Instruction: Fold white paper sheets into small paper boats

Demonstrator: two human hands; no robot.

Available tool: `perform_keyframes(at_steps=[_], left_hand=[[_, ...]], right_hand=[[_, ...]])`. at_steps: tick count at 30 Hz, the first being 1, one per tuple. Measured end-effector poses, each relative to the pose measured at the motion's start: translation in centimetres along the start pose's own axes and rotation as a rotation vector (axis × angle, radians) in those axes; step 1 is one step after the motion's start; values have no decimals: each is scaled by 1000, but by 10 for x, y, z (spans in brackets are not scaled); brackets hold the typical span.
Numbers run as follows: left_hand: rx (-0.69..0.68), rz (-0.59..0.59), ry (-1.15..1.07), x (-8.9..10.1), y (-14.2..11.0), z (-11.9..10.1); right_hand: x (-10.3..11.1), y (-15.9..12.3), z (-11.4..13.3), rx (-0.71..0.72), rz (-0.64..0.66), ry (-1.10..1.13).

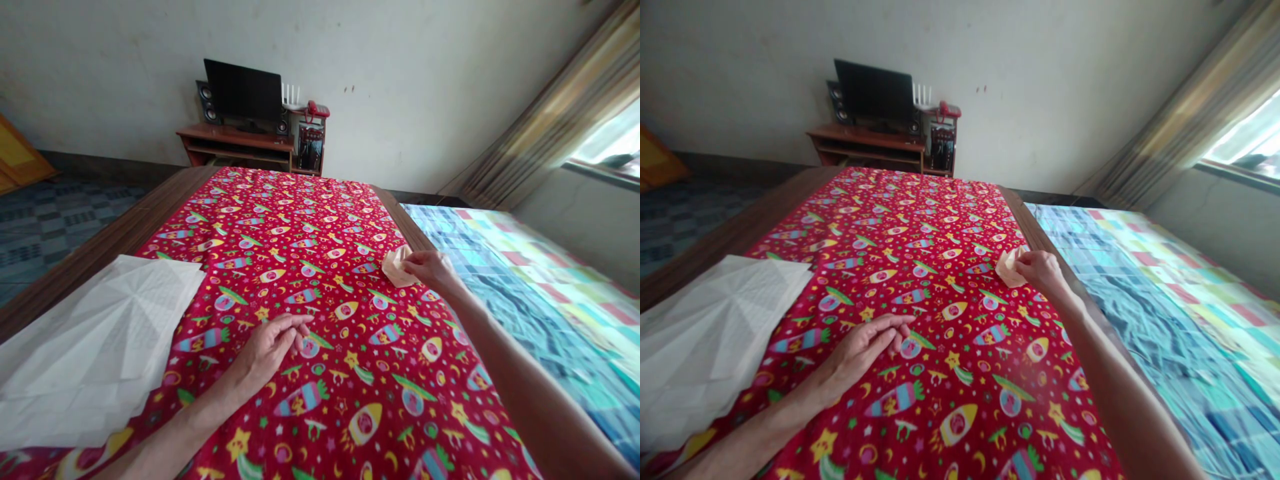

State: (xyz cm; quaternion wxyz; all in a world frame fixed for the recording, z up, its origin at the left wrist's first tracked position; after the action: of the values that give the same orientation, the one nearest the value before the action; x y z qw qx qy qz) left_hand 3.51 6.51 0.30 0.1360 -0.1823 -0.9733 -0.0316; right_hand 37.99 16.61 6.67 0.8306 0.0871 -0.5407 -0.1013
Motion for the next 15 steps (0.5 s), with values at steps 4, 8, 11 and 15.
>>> perform_keyframes(at_steps=[4,8,11,15], left_hand=[[-18,14,-5,-1,0,-1],[-24,16,-9,-1,0,0],[-30,10,-13,-1,0,0],[-31,14,-3,-2,0,0]], right_hand=[[-8,1,7,-15,56,-77],[-17,2,13,8,107,-158],[-23,3,14,-6,125,-216],[-30,4,17,-35,141,-291]])
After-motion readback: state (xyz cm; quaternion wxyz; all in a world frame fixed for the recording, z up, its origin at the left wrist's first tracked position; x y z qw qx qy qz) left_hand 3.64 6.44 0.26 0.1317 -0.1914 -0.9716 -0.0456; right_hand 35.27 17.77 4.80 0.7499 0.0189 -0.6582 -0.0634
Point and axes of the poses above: each hand's wrist, its own y-axis towards the middle knuckle, its own x-axis out of the back of the hand, z = x × y, the point moved 6 cm from there along y, towards the middle knuckle, and after that the axes turned 7 degrees about y, right-handed, at the moved point
